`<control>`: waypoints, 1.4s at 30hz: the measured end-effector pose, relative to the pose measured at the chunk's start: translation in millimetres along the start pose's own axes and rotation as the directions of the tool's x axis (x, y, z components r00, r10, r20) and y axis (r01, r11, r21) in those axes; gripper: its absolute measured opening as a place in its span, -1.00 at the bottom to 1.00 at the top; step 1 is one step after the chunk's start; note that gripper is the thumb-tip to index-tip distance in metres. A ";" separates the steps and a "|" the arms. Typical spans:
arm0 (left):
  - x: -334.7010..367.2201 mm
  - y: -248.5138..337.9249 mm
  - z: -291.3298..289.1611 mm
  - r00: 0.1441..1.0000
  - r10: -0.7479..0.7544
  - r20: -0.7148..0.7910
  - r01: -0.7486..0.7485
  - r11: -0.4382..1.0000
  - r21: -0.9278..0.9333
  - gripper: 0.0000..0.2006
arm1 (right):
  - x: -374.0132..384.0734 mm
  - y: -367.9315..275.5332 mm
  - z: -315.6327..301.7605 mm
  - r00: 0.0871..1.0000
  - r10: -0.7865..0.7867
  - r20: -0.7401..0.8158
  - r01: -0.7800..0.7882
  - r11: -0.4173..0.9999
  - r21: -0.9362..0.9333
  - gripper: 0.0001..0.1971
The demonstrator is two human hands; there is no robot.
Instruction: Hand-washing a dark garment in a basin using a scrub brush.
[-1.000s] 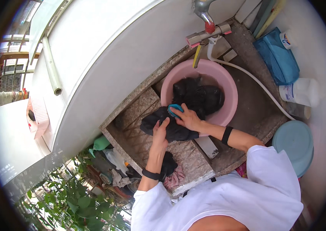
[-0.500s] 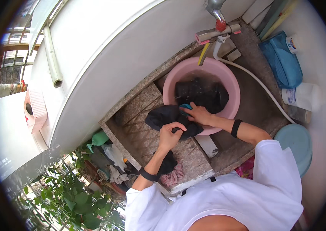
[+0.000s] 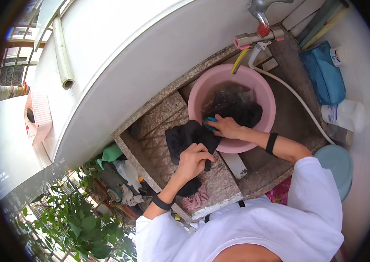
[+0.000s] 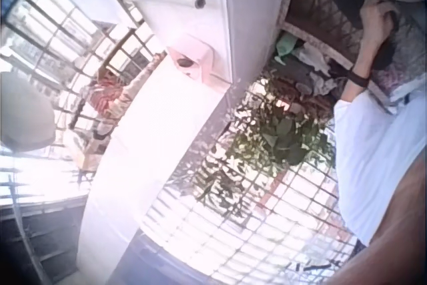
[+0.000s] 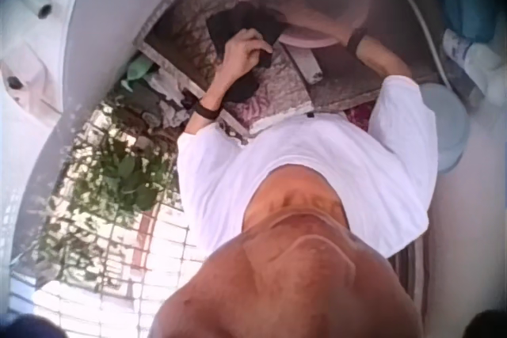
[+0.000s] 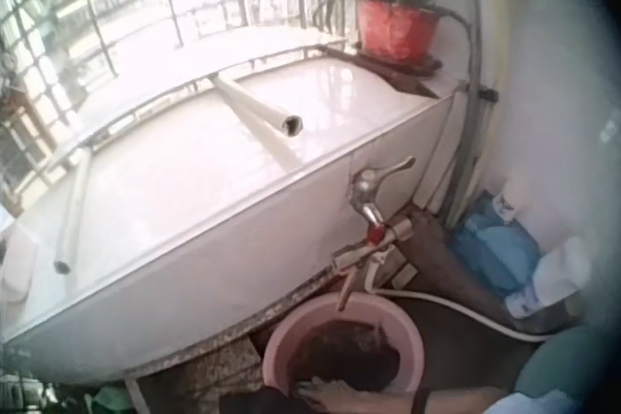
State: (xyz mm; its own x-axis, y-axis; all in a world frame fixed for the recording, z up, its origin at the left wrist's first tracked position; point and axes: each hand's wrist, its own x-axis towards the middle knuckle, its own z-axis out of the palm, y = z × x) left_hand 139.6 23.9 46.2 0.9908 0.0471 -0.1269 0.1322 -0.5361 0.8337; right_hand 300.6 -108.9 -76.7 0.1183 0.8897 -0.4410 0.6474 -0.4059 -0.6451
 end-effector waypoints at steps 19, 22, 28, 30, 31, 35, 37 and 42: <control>21.7 2.9 -7.5 0.988 0.086 0.129 -0.062 0.981 -0.182 -0.84 | -6.2 90.0 -6.3 0.973 0.128 -0.191 -0.184 0.931 -0.315 -0.50; 1.8 8.3 -4.9 0.987 0.014 0.162 0.027 0.967 -0.252 -0.85 | -29.9 115.2 -31.2 0.928 0.226 -0.295 -0.319 0.891 -0.323 -0.52; 3.6 -8.1 12.7 0.977 0.049 0.209 -0.020 0.990 -0.140 -0.85 | -6.4 18.7 -7.7 0.899 0.040 -0.436 0.104 0.948 0.302 -0.54; 4.3 6.5 6.2 0.961 0.035 0.276 -0.006 0.994 -0.106 -0.85 | 2.1 -1.9 10.7 0.990 0.005 -0.138 0.011 0.993 0.117 -0.54; 1.0 10.8 2.1 0.965 -0.041 0.260 0.090 0.980 -0.178 -0.84 | 7.9 23.7 20.9 0.990 0.000 -0.143 -0.008 0.998 -0.059 -0.52; -23.4 18.7 -13.0 0.884 -0.303 0.356 0.401 0.883 -0.245 -0.84 | 6.5 111.3 -17.4 0.976 0.058 -0.211 -0.140 0.906 -0.400 -0.51; -29.2 14.2 -12.6 0.861 -0.383 0.335 0.479 0.832 -0.281 -0.84 | 4.7 108.9 -27.7 0.921 0.118 -0.371 -0.249 0.910 -0.331 -0.51; -13.1 -0.4 -10.4 0.957 -0.197 0.215 0.226 0.967 -0.119 -0.88 | -1.6 19.0 -14.6 0.862 0.194 -0.468 -0.106 0.973 0.207 -0.51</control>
State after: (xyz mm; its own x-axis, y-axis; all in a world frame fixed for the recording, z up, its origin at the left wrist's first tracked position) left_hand 126.8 32.3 53.1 0.9156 -0.0304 -0.4010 0.3551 -0.4071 0.8415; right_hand 323.7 -114.9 -79.1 0.5799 0.7863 -0.2131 0.4610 -0.5324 -0.7099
